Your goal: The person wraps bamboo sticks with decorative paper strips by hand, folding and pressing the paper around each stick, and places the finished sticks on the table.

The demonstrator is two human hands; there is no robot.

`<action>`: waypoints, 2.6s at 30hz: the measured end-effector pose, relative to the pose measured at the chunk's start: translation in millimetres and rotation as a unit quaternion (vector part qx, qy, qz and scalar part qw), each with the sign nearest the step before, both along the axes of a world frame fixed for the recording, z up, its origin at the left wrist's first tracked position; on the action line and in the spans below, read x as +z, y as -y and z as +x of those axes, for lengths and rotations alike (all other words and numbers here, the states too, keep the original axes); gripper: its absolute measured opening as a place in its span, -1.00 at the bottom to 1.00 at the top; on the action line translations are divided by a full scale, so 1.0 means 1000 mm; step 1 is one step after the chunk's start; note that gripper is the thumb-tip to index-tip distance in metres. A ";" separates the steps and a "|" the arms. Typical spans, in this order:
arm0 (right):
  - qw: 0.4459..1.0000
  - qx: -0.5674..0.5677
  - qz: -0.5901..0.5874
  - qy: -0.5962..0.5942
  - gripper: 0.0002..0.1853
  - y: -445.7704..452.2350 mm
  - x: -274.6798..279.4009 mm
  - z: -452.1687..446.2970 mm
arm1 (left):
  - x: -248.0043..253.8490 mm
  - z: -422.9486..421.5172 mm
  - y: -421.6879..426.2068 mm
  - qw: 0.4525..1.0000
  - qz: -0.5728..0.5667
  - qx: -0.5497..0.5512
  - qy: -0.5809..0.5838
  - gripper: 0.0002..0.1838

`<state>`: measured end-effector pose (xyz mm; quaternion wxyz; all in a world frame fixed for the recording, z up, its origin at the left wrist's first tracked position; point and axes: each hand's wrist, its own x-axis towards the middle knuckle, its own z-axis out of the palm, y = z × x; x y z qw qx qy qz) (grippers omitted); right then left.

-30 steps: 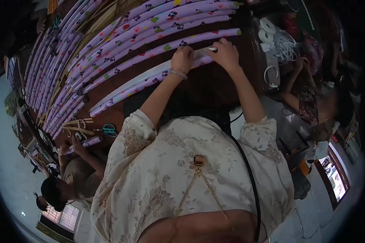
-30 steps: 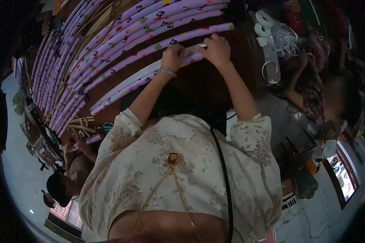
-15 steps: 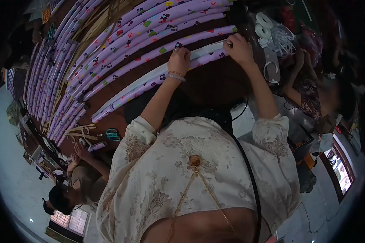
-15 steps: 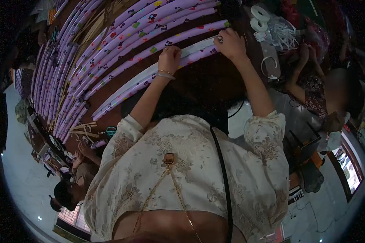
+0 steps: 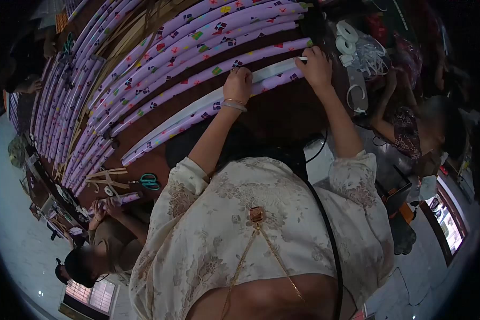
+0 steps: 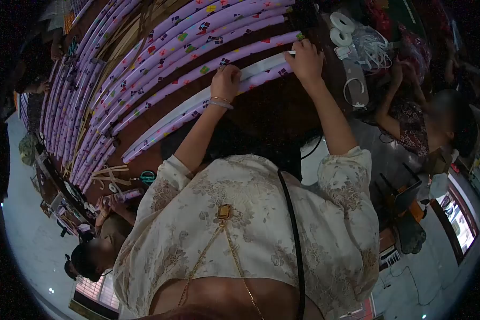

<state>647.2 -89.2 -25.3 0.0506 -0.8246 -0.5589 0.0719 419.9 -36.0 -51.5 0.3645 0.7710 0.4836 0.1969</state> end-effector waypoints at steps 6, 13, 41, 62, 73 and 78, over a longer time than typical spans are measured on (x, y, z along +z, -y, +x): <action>1.000 -0.010 -0.002 -0.005 -0.71 0.001 0.000 0.000 | -0.002 -0.001 0.000 1.000 -0.012 -0.009 -0.001 -0.93; 0.999 -0.004 0.024 -0.030 -0.71 0.002 -0.008 0.009 | 0.016 0.003 -0.012 0.983 0.077 -0.134 -0.103 -0.58; 0.986 0.060 0.111 -0.113 -0.84 0.026 -0.003 0.030 | 0.021 0.125 -0.002 0.920 0.252 -0.215 -0.211 -0.93; 0.983 0.066 0.143 -0.092 -0.84 0.021 -0.005 0.026 | 0.016 0.132 -0.011 0.965 0.111 -0.215 -0.103 -0.89; 0.927 -0.038 0.256 -0.271 -0.80 0.033 -0.021 0.012 | 0.028 0.133 -0.010 0.973 0.049 -0.190 -0.124 -0.85; 0.923 -0.045 0.234 -0.303 -0.79 0.034 -0.020 0.014 | 0.034 0.134 -0.013 0.969 0.028 -0.201 -0.138 -0.85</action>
